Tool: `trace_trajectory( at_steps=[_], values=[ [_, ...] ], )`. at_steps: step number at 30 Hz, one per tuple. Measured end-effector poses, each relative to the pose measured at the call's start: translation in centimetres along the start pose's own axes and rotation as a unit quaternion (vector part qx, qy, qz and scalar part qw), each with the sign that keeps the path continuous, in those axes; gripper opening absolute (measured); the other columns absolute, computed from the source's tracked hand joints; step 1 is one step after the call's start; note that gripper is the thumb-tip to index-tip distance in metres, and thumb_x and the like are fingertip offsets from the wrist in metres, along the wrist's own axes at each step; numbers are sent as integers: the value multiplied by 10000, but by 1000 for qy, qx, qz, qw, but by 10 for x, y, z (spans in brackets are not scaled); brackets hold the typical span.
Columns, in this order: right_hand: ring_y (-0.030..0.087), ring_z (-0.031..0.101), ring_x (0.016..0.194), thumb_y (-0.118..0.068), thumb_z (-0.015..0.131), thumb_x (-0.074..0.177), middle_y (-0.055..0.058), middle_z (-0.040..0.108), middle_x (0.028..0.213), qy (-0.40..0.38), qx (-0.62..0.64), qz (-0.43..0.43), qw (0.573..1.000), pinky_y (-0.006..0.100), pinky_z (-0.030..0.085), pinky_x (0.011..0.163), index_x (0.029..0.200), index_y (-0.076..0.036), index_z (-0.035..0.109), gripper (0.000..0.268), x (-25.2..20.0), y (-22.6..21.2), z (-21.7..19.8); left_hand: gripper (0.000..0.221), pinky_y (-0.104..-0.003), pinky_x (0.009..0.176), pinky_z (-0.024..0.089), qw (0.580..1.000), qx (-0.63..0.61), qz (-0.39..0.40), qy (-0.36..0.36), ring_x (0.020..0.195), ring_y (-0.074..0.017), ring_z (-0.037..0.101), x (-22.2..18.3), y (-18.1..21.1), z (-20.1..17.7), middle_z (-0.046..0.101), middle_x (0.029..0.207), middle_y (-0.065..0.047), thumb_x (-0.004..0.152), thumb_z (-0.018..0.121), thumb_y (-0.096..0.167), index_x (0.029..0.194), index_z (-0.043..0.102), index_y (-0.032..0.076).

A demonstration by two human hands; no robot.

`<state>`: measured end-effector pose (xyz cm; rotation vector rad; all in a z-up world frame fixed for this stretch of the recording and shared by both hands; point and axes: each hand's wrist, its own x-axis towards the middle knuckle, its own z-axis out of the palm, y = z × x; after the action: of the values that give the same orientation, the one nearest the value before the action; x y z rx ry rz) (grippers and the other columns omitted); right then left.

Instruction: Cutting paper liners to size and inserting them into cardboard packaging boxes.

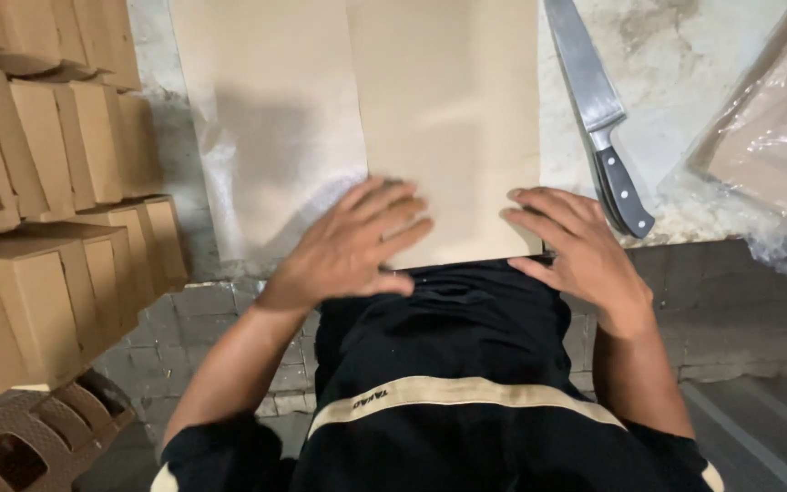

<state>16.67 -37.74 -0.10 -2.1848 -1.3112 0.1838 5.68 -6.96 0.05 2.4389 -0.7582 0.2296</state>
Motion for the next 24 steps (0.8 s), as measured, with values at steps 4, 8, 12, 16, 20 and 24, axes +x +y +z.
trace_trajectory(
  at_steps=[4, 8, 12, 16, 20, 24],
  values=[
    [309, 577, 1255, -404, 567, 958, 67, 655, 1312, -31, 78, 8, 996, 410, 406, 990, 1171, -141, 691, 360, -3, 14, -3, 576, -574, 1121, 320, 995, 61, -47, -66, 1344, -400, 444, -35, 15, 14, 561, 1282, -164, 956, 526, 485, 1363, 535, 77],
    [275, 631, 1172, -196, 632, 957, 0, 704, 1202, 3, 88, 37, 995, 368, 438, 972, 1097, -181, 739, 177, -2, 22, 7, 403, -532, 1053, 425, 997, 15, -72, 25, 1256, -382, 538, -31, 18, 16, 618, 1175, -132, 994, 566, 392, 1224, 634, 69],
    [244, 634, 734, -142, 657, 999, 40, 710, 870, 97, 139, 162, 972, 324, 501, 679, 1078, -95, 731, 118, 7, 17, 13, 272, -446, 900, 530, 985, -47, -126, 108, 1056, -311, 662, -29, 19, 35, 684, 1060, -98, 962, 619, 215, 1194, 675, 85],
    [260, 578, 622, -256, 727, 1006, 83, 713, 865, 173, 87, 223, 956, 360, 466, 585, 1220, -80, 642, 290, 12, 33, 28, 298, -325, 619, 591, 911, -135, -354, 163, 739, -219, 731, -14, 10, 36, 741, 818, -59, 967, 630, 209, 1250, 660, 122],
    [234, 548, 634, -223, 747, 962, 61, 729, 985, 176, 105, 236, 950, 327, 452, 622, 1381, -104, 465, 519, 32, 26, 30, 363, -417, 620, 579, 869, -159, -448, 135, 778, -327, 724, -4, 0, 32, 715, 812, -133, 927, 663, 232, 1266, 621, 109],
    [364, 621, 656, -185, 766, 970, 135, 727, 949, 165, 76, 231, 956, 436, 493, 624, 1338, -57, 467, 491, 44, 12, 28, 322, -418, 613, 589, 839, -208, -466, 188, 731, -357, 727, 2, 9, 28, 722, 814, -173, 898, 649, 98, 1210, 600, 30]
  ],
)
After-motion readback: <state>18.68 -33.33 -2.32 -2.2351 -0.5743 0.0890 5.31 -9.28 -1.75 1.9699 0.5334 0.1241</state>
